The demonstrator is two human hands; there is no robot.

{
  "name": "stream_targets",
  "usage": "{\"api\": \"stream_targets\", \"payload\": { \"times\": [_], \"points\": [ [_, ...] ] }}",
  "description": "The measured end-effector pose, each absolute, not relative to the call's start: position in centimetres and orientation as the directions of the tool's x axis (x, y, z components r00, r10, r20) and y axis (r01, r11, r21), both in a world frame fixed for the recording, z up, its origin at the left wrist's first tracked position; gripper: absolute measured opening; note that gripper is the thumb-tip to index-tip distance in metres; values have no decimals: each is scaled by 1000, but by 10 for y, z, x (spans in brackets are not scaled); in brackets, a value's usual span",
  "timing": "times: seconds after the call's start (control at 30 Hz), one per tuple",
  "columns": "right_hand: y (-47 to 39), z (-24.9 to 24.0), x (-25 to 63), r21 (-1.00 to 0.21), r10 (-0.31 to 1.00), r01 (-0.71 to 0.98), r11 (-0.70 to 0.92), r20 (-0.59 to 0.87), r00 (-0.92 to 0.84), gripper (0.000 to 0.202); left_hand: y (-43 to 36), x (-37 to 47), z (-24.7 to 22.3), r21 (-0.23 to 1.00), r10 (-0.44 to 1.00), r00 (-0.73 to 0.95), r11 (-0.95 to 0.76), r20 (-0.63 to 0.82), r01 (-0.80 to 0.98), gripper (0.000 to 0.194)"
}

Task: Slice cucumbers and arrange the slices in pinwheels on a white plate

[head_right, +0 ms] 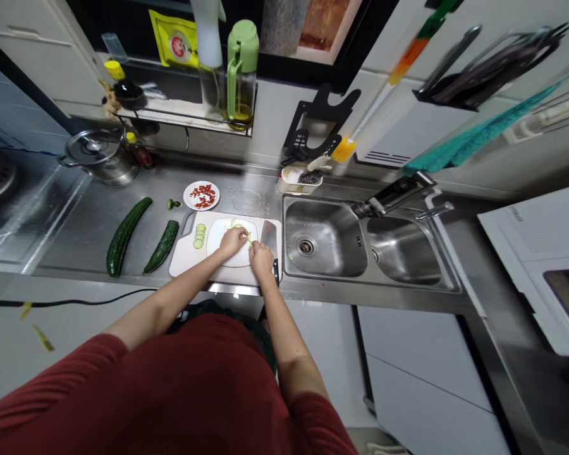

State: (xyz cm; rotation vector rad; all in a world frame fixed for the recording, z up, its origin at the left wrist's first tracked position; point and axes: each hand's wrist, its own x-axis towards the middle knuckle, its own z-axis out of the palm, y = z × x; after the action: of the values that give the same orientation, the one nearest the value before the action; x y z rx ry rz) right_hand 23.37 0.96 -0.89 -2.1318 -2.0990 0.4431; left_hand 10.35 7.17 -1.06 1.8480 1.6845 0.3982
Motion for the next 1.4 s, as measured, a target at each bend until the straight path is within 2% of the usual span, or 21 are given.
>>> {"api": "stream_targets", "payload": {
  "times": [0.57, 1.4],
  "points": [
    [10, -5, 233, -282, 990, 959, -33, -141, -8, 28, 73, 104, -20, 633, 978, 176, -68, -109, 771, 27],
    [11, -5, 231, -281, 990, 959, -31, -137, -8, 28, 67, 101, -5, 578, 973, 168, -45, -161, 815, 30]
  ]
}}
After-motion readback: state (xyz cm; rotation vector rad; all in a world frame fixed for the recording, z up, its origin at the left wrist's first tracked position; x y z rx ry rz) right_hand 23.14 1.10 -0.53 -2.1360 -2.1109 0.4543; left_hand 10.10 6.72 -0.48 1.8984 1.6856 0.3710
